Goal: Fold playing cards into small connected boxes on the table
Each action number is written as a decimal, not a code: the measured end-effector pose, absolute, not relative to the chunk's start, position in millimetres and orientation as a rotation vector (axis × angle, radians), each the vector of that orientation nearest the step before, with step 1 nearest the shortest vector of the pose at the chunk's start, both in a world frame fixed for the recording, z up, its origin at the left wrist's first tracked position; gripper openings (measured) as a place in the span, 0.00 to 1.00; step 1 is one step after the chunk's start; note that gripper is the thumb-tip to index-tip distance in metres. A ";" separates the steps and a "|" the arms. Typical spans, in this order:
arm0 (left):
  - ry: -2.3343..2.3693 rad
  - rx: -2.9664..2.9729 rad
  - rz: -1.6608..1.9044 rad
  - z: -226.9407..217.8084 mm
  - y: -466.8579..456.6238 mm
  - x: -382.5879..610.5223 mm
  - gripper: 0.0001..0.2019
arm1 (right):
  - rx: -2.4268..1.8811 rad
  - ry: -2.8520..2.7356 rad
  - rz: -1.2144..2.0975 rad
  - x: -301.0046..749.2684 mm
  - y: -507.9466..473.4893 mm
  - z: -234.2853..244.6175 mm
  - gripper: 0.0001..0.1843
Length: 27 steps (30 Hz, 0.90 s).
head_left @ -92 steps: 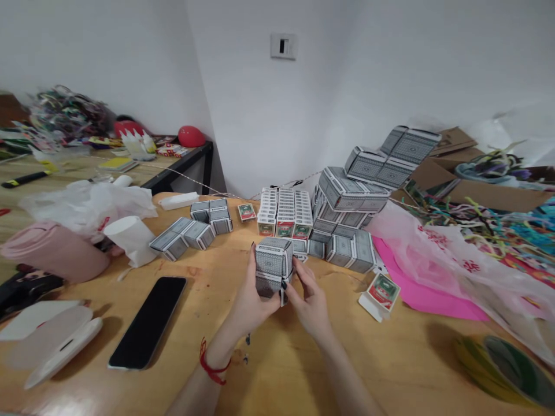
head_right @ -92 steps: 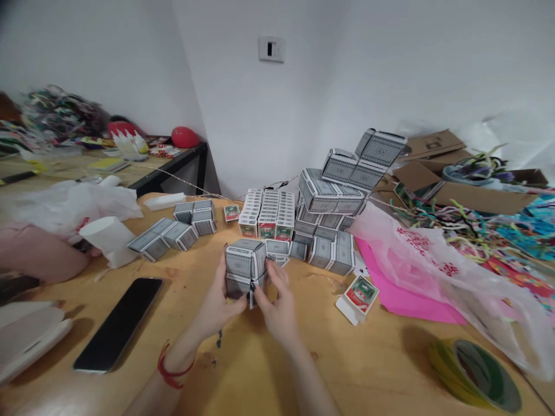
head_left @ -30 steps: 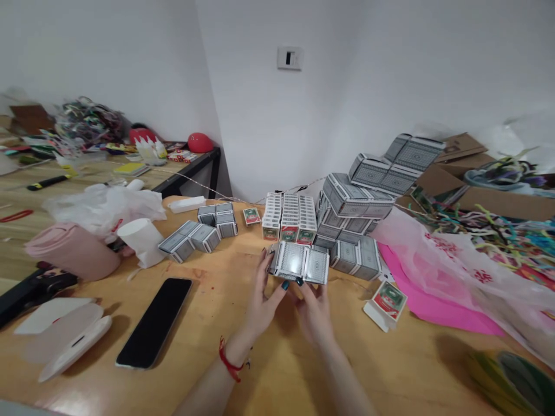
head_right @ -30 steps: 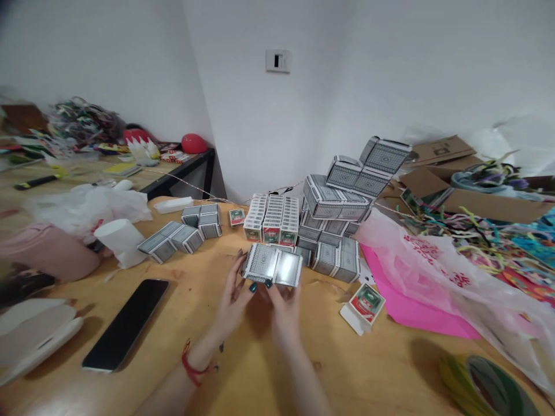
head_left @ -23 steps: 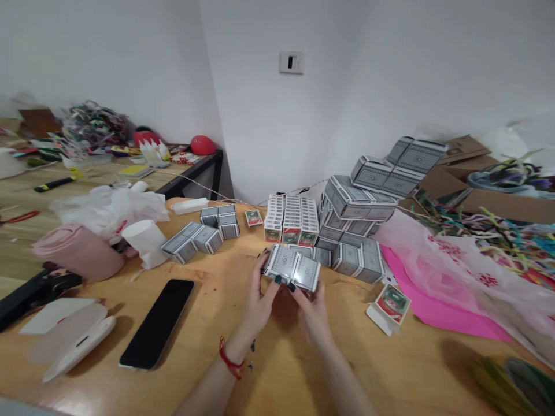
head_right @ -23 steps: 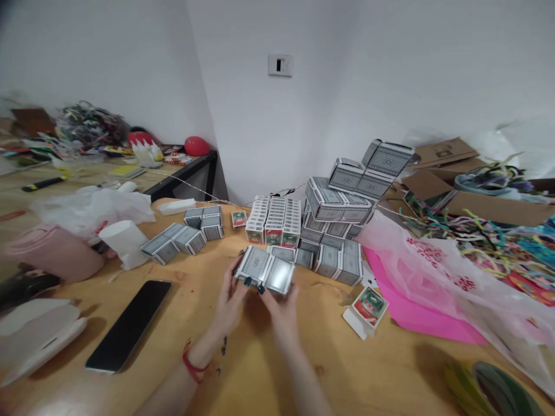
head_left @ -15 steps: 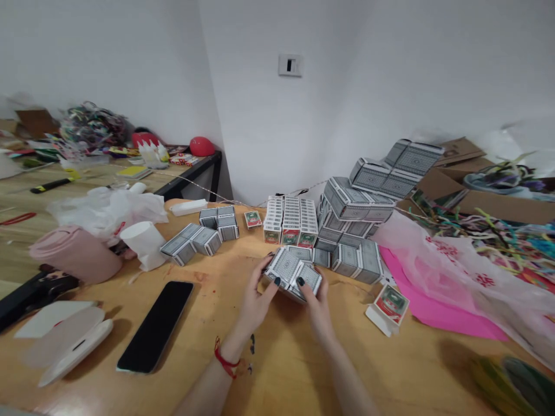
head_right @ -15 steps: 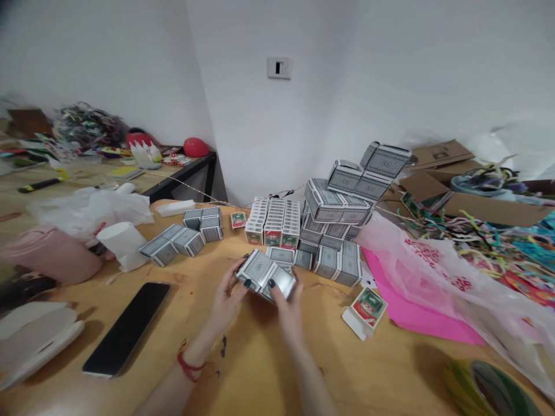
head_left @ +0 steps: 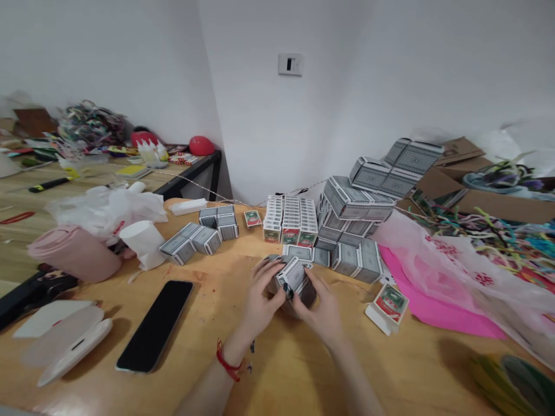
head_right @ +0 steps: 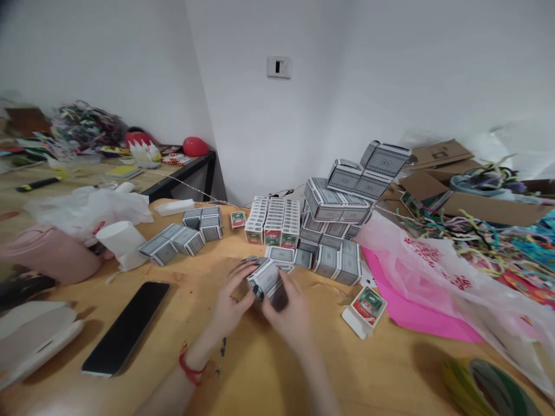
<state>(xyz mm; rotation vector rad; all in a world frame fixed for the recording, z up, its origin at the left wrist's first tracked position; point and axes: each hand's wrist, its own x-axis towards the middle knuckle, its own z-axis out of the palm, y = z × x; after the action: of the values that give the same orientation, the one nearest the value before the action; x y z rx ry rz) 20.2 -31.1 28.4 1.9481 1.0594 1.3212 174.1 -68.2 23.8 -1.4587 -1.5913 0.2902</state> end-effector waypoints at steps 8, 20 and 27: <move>1.035 1.955 1.328 31.4 -36.9 24.9 0.21 | -1.524 -1.736 -0.222 163.8 -73.4 18.4 0.30; 1.066 1.897 1.334 33.9 -38.5 25.7 0.20 | -1.551 -1.769 -0.382 165.1 -75.1 23.2 0.24; 1.079 1.864 1.357 34.4 -38.9 28.9 0.18 | -1.576 -1.743 -0.453 158.4 -75.4 20.1 0.24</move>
<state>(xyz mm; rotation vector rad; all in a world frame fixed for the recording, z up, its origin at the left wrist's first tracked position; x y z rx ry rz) 28.9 -38.9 34.4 1.8644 1.0788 1.3574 158.4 -75.4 20.1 -1.5762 -1.7430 -0.4527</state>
